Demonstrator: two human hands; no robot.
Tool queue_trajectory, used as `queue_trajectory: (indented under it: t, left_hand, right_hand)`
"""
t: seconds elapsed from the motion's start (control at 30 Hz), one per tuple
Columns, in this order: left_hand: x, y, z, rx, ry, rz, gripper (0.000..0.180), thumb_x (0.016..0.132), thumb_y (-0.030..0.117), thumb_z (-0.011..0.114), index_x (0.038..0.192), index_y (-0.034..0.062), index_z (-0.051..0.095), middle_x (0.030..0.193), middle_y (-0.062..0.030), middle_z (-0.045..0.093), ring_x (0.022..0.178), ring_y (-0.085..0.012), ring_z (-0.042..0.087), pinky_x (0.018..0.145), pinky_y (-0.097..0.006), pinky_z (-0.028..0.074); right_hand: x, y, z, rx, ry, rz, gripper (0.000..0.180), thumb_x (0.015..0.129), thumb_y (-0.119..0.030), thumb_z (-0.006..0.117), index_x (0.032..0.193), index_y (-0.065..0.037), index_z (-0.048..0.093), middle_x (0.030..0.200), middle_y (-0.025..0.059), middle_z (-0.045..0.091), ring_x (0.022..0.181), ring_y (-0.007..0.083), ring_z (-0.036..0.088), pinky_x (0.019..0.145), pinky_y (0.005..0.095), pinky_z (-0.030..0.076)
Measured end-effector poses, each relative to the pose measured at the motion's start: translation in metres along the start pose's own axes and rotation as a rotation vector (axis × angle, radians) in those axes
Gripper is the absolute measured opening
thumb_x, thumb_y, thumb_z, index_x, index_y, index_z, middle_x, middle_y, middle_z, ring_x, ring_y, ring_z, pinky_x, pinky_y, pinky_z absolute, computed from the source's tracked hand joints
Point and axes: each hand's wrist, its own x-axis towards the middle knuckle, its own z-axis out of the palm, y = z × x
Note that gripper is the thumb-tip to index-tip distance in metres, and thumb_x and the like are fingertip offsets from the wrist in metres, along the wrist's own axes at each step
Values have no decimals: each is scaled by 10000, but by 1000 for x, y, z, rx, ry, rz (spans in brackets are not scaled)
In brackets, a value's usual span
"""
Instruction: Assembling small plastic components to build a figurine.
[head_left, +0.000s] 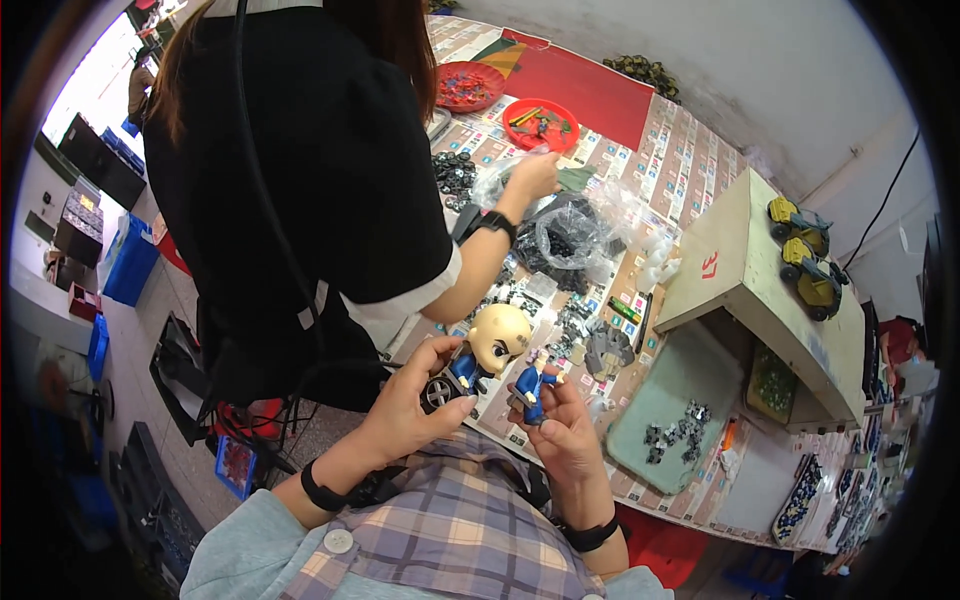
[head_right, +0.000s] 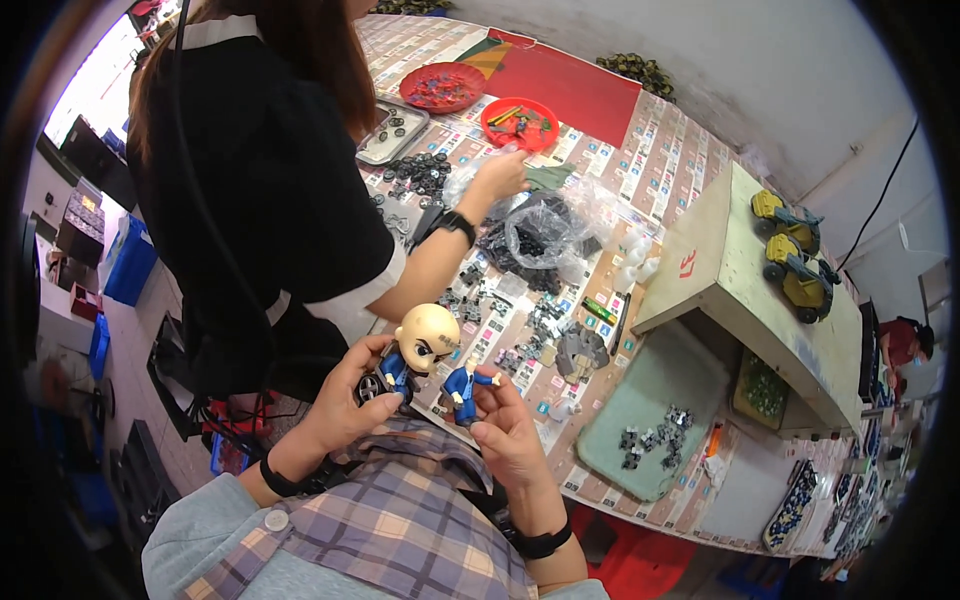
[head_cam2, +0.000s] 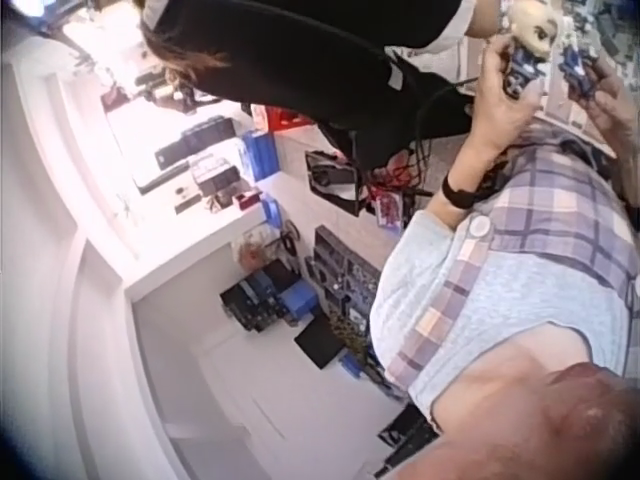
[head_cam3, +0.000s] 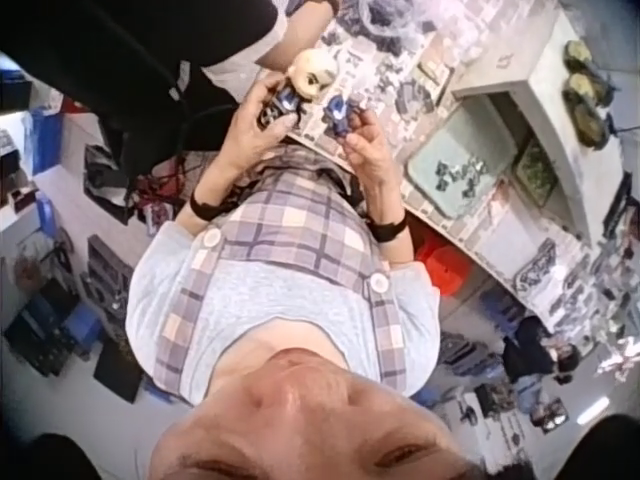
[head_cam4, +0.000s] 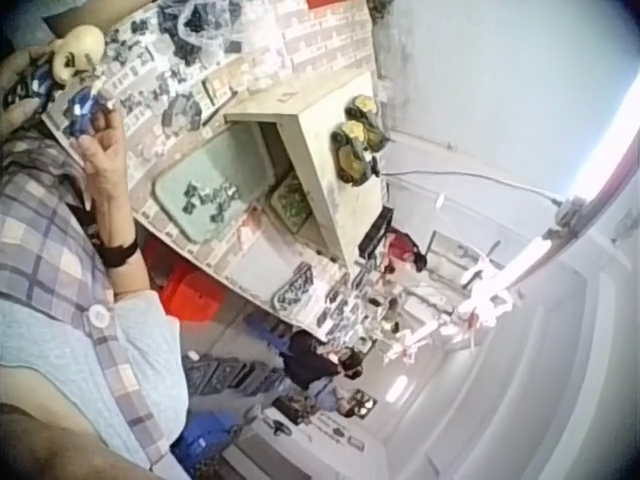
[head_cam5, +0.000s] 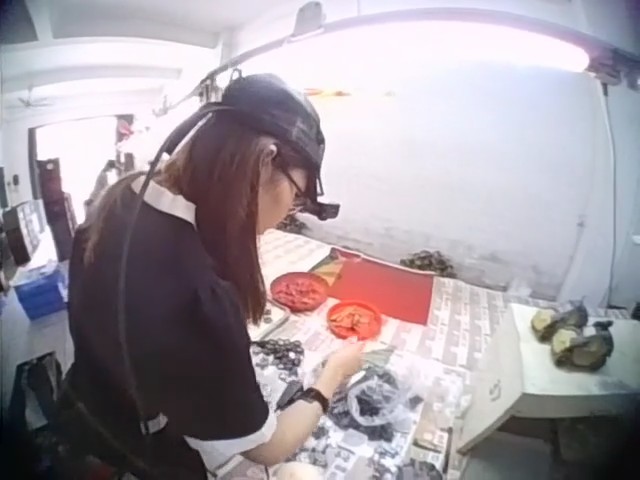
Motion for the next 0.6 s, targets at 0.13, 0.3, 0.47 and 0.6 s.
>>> queue_trajectory:
  t: [0.13, 0.3, 0.47, 0.6]
  left_hand:
    - [1, 0, 1, -46, -34, -36, 583, 749, 174, 627, 1224, -25, 352, 1085, -147, 519, 1021, -175, 500, 889, -284, 383]
    - [1, 3, 3, -136, -77, -51, 584, 760, 180, 620, 1229, -29, 343, 1103, -143, 506, 1036, -183, 492, 905, -295, 372]
    - [0, -3, 4, -120, -90, 17, 615, 751, 178, 638, 1242, -22, 328, 1136, -145, 483, 1078, -195, 469, 940, -309, 347]
    - [-2, -3, 5, -112, -77, 41, 653, 743, 196, 665, 1253, -13, 316, 1166, -153, 464, 1124, -209, 444, 962, -314, 329]
  right_hand:
    - [-4, -1, -2, -10, 15, -19, 712, 683, -147, 726, 1278, -82, 341, 1205, 116, 463, 1134, 267, 461, 895, 392, 421]
    - [-9, -4, 3, -38, 1, -32, 697, 678, -141, 728, 1260, -68, 351, 1183, 134, 475, 1118, 268, 469, 876, 396, 428]
    - [-8, -5, 6, -28, -58, -21, 674, 691, -103, 714, 1256, -62, 348, 1155, 125, 488, 1078, 231, 484, 893, 364, 410]
    - [-8, -3, 4, -15, -90, -4, 650, 709, -73, 698, 1254, -63, 345, 1145, 102, 492, 1063, 196, 486, 926, 317, 379]
